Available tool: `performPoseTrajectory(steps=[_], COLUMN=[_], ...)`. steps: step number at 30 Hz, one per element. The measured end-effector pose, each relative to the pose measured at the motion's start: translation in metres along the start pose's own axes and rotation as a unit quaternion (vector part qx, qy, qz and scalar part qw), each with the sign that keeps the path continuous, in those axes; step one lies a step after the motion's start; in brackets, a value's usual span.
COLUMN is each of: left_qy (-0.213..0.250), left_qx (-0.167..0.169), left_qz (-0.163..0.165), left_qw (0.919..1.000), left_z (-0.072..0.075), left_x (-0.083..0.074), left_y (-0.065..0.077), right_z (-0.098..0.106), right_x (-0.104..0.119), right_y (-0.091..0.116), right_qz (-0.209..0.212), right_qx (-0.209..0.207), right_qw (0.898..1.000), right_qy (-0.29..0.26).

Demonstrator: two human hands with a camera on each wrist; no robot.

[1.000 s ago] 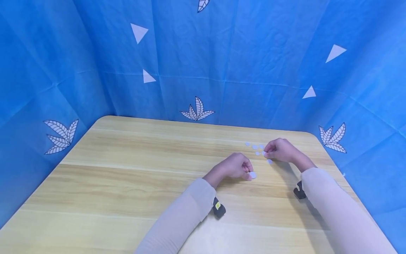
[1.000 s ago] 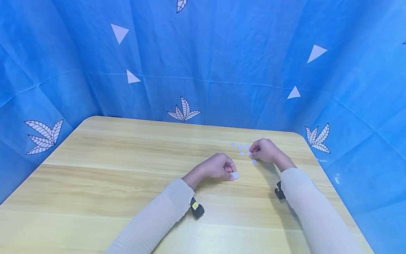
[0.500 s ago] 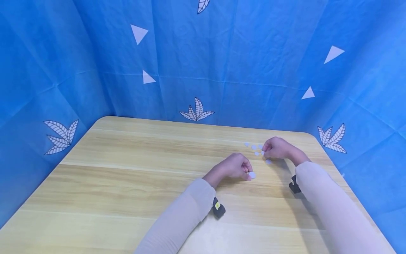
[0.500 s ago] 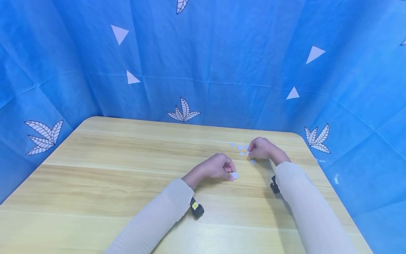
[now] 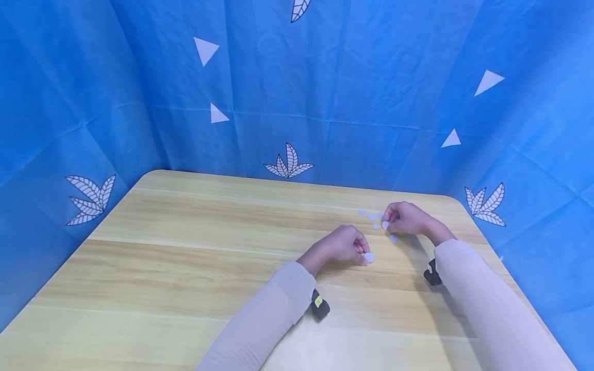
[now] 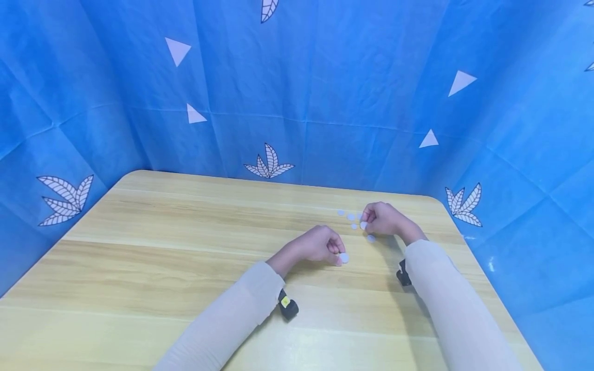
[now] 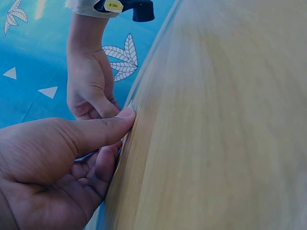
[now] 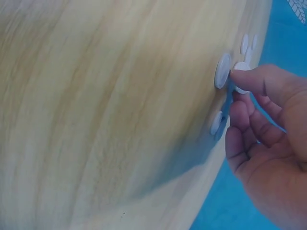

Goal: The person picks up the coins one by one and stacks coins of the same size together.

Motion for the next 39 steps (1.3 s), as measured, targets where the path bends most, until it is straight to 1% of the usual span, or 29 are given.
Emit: performPoseTrajectory(steps=[6, 12, 19, 26, 35, 39], left_qy=[0.003, 0.003, 0.003, 0.000, -0.006, -0.003], left_qx=[0.001, 0.000, -0.001, -0.002, -0.005, -0.005], left_qz=[-0.001, 0.002, 0.008, 0.009, 0.008, 0.004], left_qw=[1.0000, 1.0000, 1.0000, 1.0000, 0.9999, 1.0000], left_z=[0.000, 0.000, -0.001, -0.001, 0.000, 0.000], left_x=[0.000, 0.000, 0.000, 0.002, 0.000, 0.000], left_y=[0.000, 0.000, 0.000, -0.001, 0.001, 0.001], right_z=[-0.001, 0.000, 0.001, 0.003, 0.004, 0.004], right_x=[-0.002, -0.003, -0.001, 0.001, 0.007, 0.008], right_y=[0.000, 0.001, 0.007, 0.011, 0.019, 0.023], right_qz=[0.009, 0.016, 0.023, 0.022, 0.029, 0.025], right_qx=[-0.005, -0.012, -0.011, -0.019, -0.041, -0.046], right_qw=[0.999, 0.998, 0.997, 0.997, 0.997, 0.996], right_qy=[-0.040, -0.052, -0.075, -0.075, -0.063, -0.069])
Point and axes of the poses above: each hand's wrist, its own y-axis away from the middle knuckle, its own z-axis out of the back of the hand, x = y × z, the point moved 3 cm from there along -y, towards the middle knuckle, and after that the axes turned 1 degree about -x, right-handed, at the moved point
